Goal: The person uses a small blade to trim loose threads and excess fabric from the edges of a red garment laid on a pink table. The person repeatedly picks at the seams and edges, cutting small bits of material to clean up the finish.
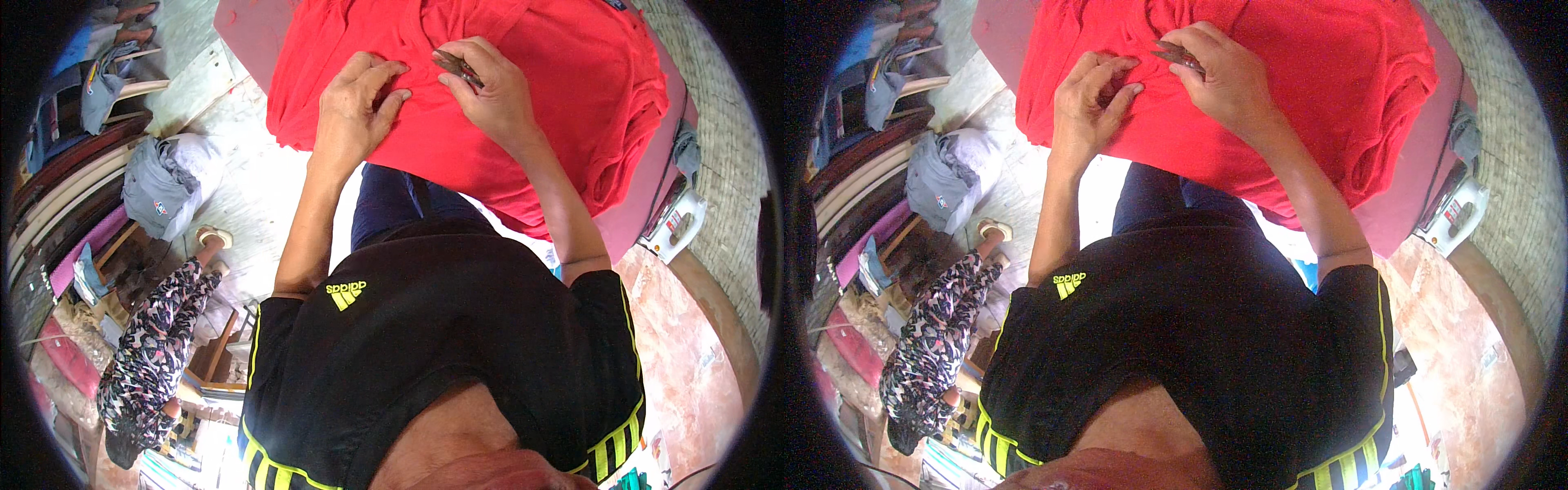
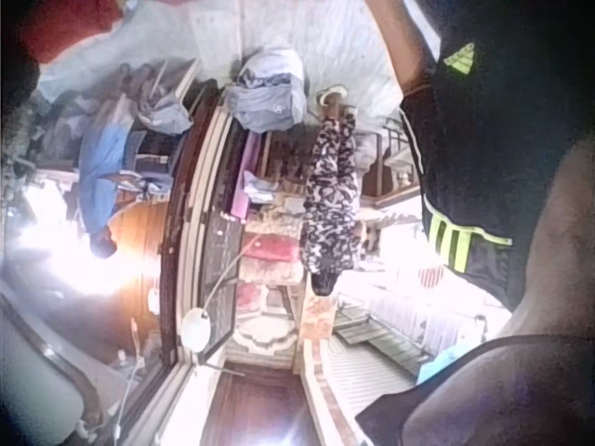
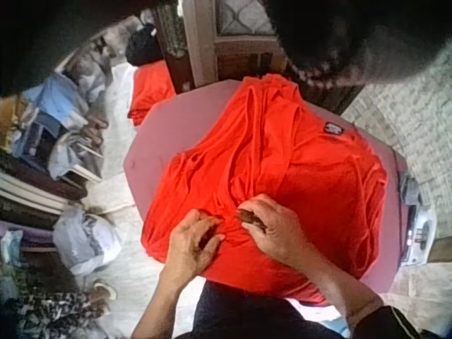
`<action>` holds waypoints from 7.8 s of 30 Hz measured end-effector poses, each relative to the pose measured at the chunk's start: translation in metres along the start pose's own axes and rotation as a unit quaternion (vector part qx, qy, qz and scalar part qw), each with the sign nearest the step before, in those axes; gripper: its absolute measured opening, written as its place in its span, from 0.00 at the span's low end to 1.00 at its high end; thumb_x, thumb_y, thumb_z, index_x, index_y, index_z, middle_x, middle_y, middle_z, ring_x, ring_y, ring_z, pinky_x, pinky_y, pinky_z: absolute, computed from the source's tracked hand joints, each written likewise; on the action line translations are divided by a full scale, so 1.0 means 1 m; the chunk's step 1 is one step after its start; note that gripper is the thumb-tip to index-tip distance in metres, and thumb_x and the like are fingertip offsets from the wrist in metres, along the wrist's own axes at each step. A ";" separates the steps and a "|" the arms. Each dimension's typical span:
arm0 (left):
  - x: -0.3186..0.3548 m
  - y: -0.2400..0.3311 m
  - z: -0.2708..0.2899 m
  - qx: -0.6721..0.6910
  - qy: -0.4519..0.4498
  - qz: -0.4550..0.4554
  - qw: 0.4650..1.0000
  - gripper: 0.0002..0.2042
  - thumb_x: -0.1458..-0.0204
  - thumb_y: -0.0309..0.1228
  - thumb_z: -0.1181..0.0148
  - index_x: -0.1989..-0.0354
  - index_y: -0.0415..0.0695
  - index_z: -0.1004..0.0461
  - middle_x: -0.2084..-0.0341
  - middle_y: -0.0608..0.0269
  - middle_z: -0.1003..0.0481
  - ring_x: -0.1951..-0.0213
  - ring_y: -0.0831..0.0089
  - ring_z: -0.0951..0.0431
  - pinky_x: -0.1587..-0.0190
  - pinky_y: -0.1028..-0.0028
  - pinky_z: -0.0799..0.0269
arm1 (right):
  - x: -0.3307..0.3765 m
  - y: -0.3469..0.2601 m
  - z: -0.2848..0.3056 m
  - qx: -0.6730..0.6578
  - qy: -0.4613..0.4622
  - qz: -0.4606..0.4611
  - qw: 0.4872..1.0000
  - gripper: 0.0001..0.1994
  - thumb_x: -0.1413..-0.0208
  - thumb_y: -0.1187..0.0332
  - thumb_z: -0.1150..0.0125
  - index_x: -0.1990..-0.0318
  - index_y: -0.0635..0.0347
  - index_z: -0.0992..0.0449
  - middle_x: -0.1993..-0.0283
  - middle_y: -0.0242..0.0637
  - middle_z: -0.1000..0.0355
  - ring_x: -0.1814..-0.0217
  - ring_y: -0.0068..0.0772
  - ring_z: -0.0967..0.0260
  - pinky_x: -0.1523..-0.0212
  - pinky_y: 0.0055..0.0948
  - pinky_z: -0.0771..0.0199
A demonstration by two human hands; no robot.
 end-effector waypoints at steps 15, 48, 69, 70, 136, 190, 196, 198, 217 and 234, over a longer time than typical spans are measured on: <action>-0.011 -0.033 0.012 0.003 -0.025 0.024 0.999 0.04 0.43 0.26 0.40 0.66 0.38 0.25 0.71 0.52 0.24 0.68 0.57 0.21 0.63 0.65 0.27 | -0.015 -0.008 -0.019 -0.063 -0.070 0.008 0.996 0.13 0.41 0.67 0.39 0.50 0.55 0.29 0.55 0.40 0.23 0.54 0.45 0.22 0.56 0.40 0.21; -0.041 -0.031 0.042 0.013 -0.024 -0.076 0.997 0.08 0.49 0.25 0.40 0.60 0.41 0.24 0.57 0.55 0.25 0.60 0.53 0.22 0.59 0.63 0.25 | -0.020 -0.009 -0.030 -0.040 -0.018 0.023 0.999 0.21 0.52 0.74 0.28 0.48 0.61 0.25 0.46 0.39 0.26 0.47 0.36 0.24 0.47 0.30 0.24; -0.060 -0.055 0.055 -0.089 -0.108 -0.194 0.971 0.10 0.59 0.17 0.34 0.67 0.42 0.19 0.60 0.61 0.19 0.57 0.62 0.22 0.53 0.68 0.26 | -0.007 -0.023 -0.043 0.119 0.013 0.101 0.988 0.07 0.50 0.66 0.37 0.62 0.48 0.22 0.61 0.27 0.32 0.71 0.30 0.25 0.71 0.33 0.22; -0.058 -0.055 0.056 -0.083 -0.110 -0.187 0.973 0.10 0.59 0.17 0.34 0.66 0.43 0.18 0.60 0.62 0.18 0.57 0.63 0.22 0.53 0.69 0.26 | -0.006 -0.024 -0.043 0.117 0.015 0.098 0.988 0.08 0.51 0.66 0.37 0.62 0.48 0.22 0.61 0.27 0.32 0.71 0.30 0.25 0.71 0.33 0.22; -0.095 -0.017 0.032 0.196 -0.289 -0.139 0.927 0.06 0.45 0.25 0.35 0.60 0.39 0.21 0.58 0.63 0.29 0.59 0.72 0.28 0.62 0.75 0.33 | -0.028 -0.024 0.005 -0.218 0.045 -0.123 0.967 0.07 0.45 0.71 0.31 0.62 0.64 0.21 0.68 0.30 0.23 0.69 0.17 0.31 0.67 0.23 0.28; 0.008 0.070 -0.079 -0.081 -0.112 -0.194 0.971 0.07 0.54 0.29 0.39 0.66 0.45 0.22 0.64 0.57 0.27 0.60 0.57 0.25 0.57 0.59 0.27 | -0.074 -0.029 0.005 -0.423 0.076 -0.071 0.900 0.03 0.37 0.69 0.38 0.62 0.55 0.24 0.76 0.14 0.38 0.77 0.07 0.47 0.77 0.16 0.46; -0.039 0.037 0.026 -0.054 0.026 -0.179 0.982 0.11 0.56 0.27 0.30 0.64 0.40 0.22 0.58 0.53 0.23 0.60 0.57 0.20 0.60 0.64 0.23 | -0.081 -0.012 -0.012 -0.306 0.160 -0.088 0.934 0.06 0.36 0.69 0.40 0.66 0.59 0.25 0.74 0.16 0.36 0.72 0.08 0.43 0.71 0.16 0.40; -0.068 0.020 0.044 -0.110 0.112 -0.161 0.974 0.10 0.55 0.27 0.30 0.65 0.38 0.22 0.60 0.54 0.22 0.64 0.56 0.19 0.63 0.66 0.22 | -0.084 -0.016 -0.014 -0.282 0.150 -0.080 0.944 0.06 0.37 0.69 0.40 0.65 0.60 0.25 0.73 0.18 0.34 0.71 0.09 0.41 0.69 0.17 0.37; -0.095 -0.049 0.064 0.050 0.089 -0.024 0.994 0.02 0.45 0.22 0.39 0.67 0.36 0.24 0.75 0.55 0.25 0.74 0.66 0.26 0.68 0.70 0.30 | -0.105 -0.039 -0.026 0.172 0.034 0.111 0.978 0.12 0.42 0.65 0.37 0.53 0.57 0.27 0.61 0.37 0.24 0.59 0.42 0.23 0.61 0.40 0.26; -0.097 -0.051 0.068 0.034 0.076 -0.041 0.996 0.04 0.43 0.24 0.41 0.64 0.35 0.25 0.72 0.54 0.24 0.70 0.69 0.24 0.65 0.72 0.29 | -0.113 -0.043 -0.040 0.220 0.032 0.145 0.964 0.09 0.41 0.62 0.39 0.57 0.53 0.27 0.65 0.34 0.26 0.65 0.39 0.24 0.67 0.39 0.27</action>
Point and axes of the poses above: each hand's wrist, its own x-axis away from the middle knuckle, its own z-axis out of the back of the hand, y = z × x, the point moved 3 cm from there along -x, towards the middle knuckle
